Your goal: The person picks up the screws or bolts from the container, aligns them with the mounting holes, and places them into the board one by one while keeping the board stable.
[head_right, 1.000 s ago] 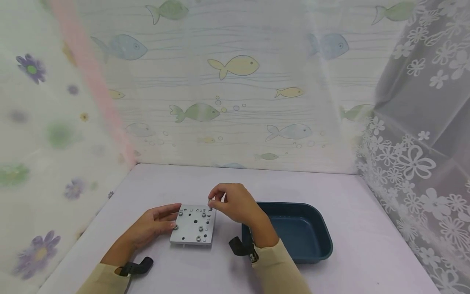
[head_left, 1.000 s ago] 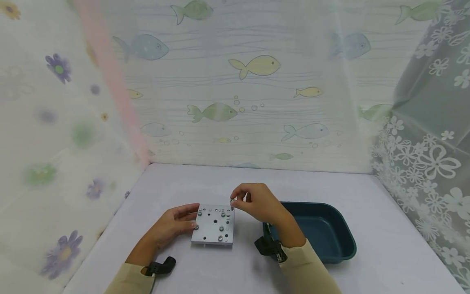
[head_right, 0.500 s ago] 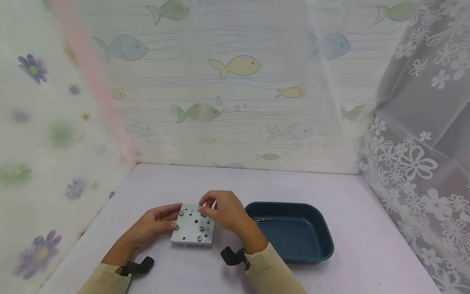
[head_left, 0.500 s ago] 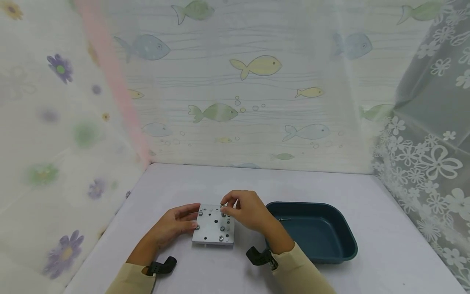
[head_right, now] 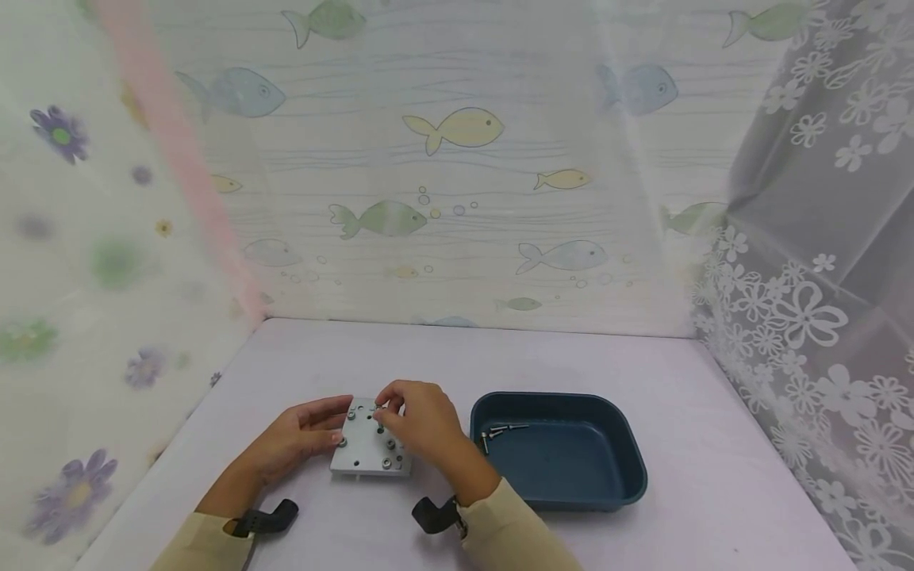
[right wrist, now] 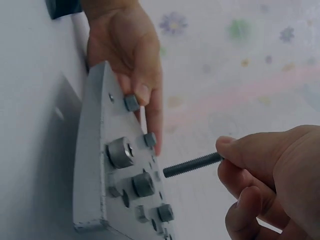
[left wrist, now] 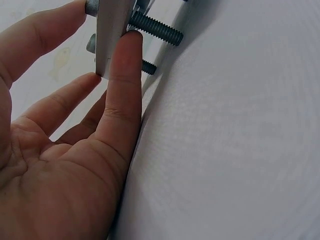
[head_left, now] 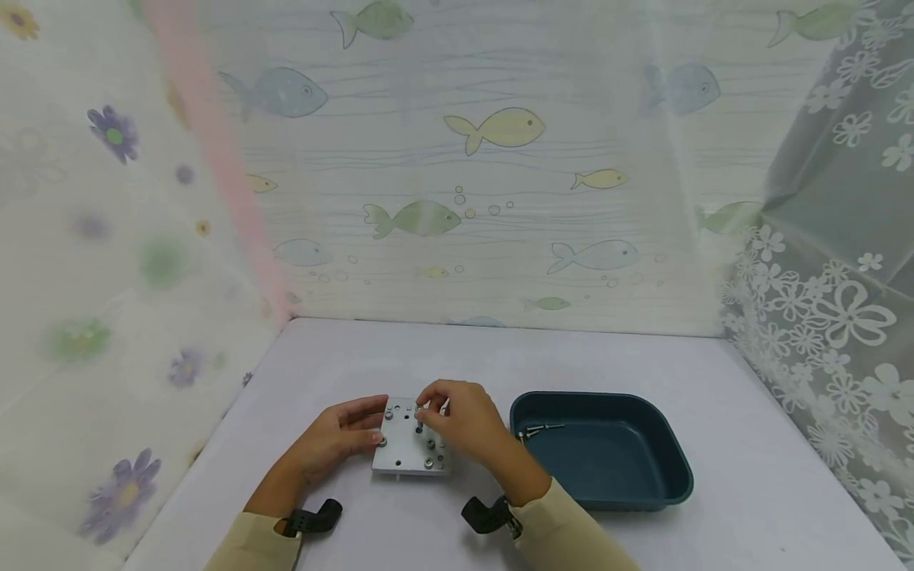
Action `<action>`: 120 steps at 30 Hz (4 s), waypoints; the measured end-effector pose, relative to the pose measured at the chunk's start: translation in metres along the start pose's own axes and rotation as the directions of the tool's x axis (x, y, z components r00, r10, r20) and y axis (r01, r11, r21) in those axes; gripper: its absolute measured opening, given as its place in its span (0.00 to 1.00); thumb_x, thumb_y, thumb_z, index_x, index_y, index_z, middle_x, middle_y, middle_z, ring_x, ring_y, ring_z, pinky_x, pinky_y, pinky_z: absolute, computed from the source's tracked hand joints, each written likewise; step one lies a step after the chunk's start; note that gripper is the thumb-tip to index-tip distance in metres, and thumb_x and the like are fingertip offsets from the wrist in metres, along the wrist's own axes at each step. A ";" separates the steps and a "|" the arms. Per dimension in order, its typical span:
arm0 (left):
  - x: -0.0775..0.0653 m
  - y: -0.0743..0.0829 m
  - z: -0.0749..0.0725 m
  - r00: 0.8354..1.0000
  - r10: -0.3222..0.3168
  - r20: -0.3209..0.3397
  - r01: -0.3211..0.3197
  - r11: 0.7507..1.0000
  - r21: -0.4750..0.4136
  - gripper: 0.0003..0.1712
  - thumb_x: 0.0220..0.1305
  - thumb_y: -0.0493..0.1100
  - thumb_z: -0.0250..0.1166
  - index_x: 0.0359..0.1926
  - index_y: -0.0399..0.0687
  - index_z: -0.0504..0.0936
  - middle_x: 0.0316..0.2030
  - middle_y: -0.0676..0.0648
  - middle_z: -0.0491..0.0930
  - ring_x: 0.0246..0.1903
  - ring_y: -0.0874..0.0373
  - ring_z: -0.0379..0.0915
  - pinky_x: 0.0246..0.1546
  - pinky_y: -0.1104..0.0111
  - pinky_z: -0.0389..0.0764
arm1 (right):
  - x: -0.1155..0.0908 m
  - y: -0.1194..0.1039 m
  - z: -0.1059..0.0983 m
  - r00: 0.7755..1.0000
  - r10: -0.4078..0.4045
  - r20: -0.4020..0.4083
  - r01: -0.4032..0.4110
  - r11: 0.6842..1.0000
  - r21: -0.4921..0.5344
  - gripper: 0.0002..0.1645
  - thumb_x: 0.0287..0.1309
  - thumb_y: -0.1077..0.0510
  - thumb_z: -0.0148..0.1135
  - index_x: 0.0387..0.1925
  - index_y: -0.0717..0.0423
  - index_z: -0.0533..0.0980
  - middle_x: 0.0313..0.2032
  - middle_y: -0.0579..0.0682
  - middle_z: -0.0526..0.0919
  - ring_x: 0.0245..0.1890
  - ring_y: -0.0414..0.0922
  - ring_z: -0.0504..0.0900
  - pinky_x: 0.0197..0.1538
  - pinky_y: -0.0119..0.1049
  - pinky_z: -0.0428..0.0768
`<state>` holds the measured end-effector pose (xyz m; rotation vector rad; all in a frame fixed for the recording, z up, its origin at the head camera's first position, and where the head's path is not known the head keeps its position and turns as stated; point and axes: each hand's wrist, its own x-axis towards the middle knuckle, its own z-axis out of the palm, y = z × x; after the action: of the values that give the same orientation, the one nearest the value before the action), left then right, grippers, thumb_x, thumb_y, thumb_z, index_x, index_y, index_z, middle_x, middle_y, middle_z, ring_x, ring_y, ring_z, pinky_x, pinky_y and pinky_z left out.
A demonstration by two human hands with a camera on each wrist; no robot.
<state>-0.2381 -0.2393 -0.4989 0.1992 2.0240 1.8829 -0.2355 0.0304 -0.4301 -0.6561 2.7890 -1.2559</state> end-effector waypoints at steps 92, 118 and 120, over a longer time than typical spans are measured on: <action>-0.001 0.000 0.001 0.998 -0.025 -0.055 0.025 1.000 0.004 0.46 0.56 0.41 0.79 0.74 0.52 0.70 0.75 0.46 0.67 0.74 0.48 0.65 0.60 0.66 0.82 | -0.028 0.013 -0.104 0.996 0.089 0.008 -0.088 0.991 -0.105 0.07 0.63 0.47 0.73 0.41 0.39 0.86 0.29 0.39 0.81 0.28 0.43 0.77 0.28 0.38 0.80; -0.003 0.001 0.004 0.998 -0.029 -0.053 0.029 1.000 -0.011 0.46 0.56 0.40 0.79 0.75 0.52 0.70 0.75 0.46 0.67 0.74 0.47 0.65 0.60 0.65 0.82 | -0.026 0.116 -0.139 0.846 -0.158 0.510 0.099 0.985 0.142 0.15 0.67 0.54 0.70 0.52 0.51 0.86 0.32 0.53 0.87 0.34 0.41 0.83 0.42 0.32 0.83; -0.003 0.002 0.004 0.998 -0.027 -0.050 0.026 1.000 -0.011 0.46 0.56 0.40 0.79 0.75 0.51 0.70 0.75 0.45 0.67 0.74 0.47 0.65 0.60 0.65 0.82 | -0.025 0.121 -0.137 0.838 -0.135 0.529 0.090 0.990 0.109 0.14 0.66 0.53 0.70 0.52 0.49 0.87 0.31 0.48 0.88 0.32 0.38 0.81 0.39 0.32 0.82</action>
<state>-0.2343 -0.2366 -0.4966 0.1230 2.0393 1.8994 -0.2818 0.2086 -0.4279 -0.9983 2.2551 -0.9917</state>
